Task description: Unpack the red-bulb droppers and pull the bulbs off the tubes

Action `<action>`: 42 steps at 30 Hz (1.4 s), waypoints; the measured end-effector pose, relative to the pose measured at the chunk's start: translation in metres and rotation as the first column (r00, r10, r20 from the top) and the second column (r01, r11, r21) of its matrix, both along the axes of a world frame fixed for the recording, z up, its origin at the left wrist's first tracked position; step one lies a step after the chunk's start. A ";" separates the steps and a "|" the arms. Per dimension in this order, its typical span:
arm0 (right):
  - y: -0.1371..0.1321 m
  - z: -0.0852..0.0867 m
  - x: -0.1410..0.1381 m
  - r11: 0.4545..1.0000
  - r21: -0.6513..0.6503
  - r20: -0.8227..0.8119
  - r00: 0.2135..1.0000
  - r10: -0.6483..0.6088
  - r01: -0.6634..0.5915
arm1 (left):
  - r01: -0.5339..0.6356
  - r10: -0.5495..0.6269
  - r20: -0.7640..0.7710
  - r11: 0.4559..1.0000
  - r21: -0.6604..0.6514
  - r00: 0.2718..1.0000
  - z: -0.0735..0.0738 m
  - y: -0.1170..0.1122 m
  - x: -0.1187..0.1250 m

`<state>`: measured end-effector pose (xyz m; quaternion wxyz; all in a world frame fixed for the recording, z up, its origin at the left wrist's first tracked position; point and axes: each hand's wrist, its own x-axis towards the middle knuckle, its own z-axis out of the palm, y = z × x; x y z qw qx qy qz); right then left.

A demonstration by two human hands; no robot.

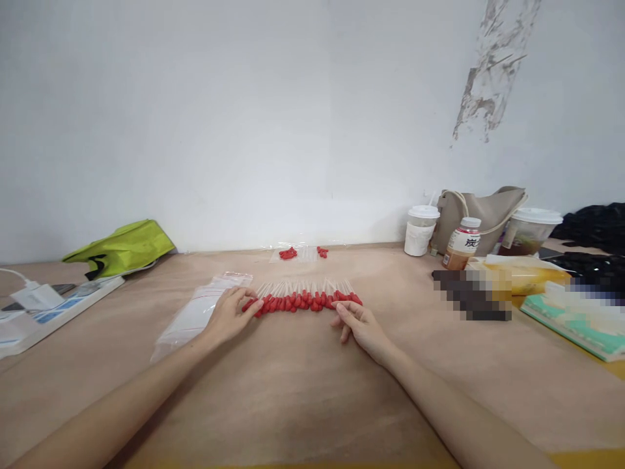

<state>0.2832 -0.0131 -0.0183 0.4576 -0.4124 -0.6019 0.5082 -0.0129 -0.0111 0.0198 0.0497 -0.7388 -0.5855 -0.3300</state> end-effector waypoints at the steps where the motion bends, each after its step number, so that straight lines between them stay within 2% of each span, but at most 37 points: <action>1: 0.001 -0.001 0.001 1.000 -0.016 -0.041 0.999 -0.009 0.008 | -0.035 0.035 -0.036 0.999 -0.001 0.999 0.002 0.006 0.000; 4: 0.005 -0.004 0.002 0.999 -0.053 -0.102 0.995 -0.012 0.007 | -0.069 0.066 -0.107 0.997 -0.032 0.992 0.004 0.019 0.000; 7: 0.006 -0.004 0.003 0.998 -0.064 -0.094 0.996 -0.005 -0.001 | -0.020 0.014 -0.124 0.998 -0.051 0.992 -0.001 0.023 0.000; 10: 0.006 -0.003 0.002 0.998 -0.056 -0.078 0.997 0.010 -0.014 | -0.001 0.000 -0.110 1.000 -0.009 0.994 -0.007 0.025 0.002; 12: 0.005 -0.003 0.002 0.999 -0.048 -0.067 0.998 0.018 -0.021 | -0.016 0.019 -0.069 0.999 0.041 0.997 -0.010 0.025 0.003; 15: 0.000 -0.001 0.000 1.000 -0.003 -0.030 1.000 -0.004 0.004 | -0.062 0.055 0.072 0.994 0.096 0.996 -0.011 0.019 0.001; 17: -0.005 0.002 -0.002 0.991 0.115 0.016 0.998 -0.065 0.063 | -0.049 0.034 0.161 0.994 0.094 0.986 -0.010 0.010 -0.001; 19: -0.009 0.006 -0.006 0.932 0.343 0.090 0.983 -0.157 0.117 | 0.034 -0.044 0.198 0.998 0.051 0.979 -0.008 -0.003 -0.002; 22: -0.012 0.015 -0.014 0.734 0.677 0.236 0.932 -0.276 0.046 | 0.184 -0.177 0.170 0.983 -0.025 0.969 -0.005 -0.024 0.003; 24: -0.010 0.020 -0.021 0.633 0.771 0.341 0.884 -0.320 -0.068 | 0.241 -0.234 0.130 0.970 -0.043 0.964 -0.004 -0.034 0.010; 26: -0.009 0.022 -0.030 0.586 0.787 0.448 0.831 -0.330 -0.191 | 0.277 -0.271 0.097 0.960 -0.050 0.958 -0.005 -0.040 0.017; 29: -0.007 0.018 -0.043 0.563 0.766 0.548 0.771 -0.323 -0.310 | 0.328 -0.325 0.087 0.944 -0.026 0.942 -0.013 -0.040 0.025; 34: -0.008 0.006 -0.055 0.577 0.750 0.585 0.732 -0.348 -0.325 | 0.377 -0.375 0.119 0.926 0.003 0.920 -0.024 -0.035 0.026; 37: -0.009 0.005 -0.055 0.577 0.747 0.593 0.725 -0.351 -0.331 | 0.407 -0.406 0.067 0.913 -0.007 0.911 -0.021 -0.036 0.028; 42: -0.011 0.005 -0.055 0.536 0.764 0.595 0.714 -0.370 -0.359 | 0.460 -0.461 -0.055 0.887 -0.030 0.886 -0.017 -0.036 0.034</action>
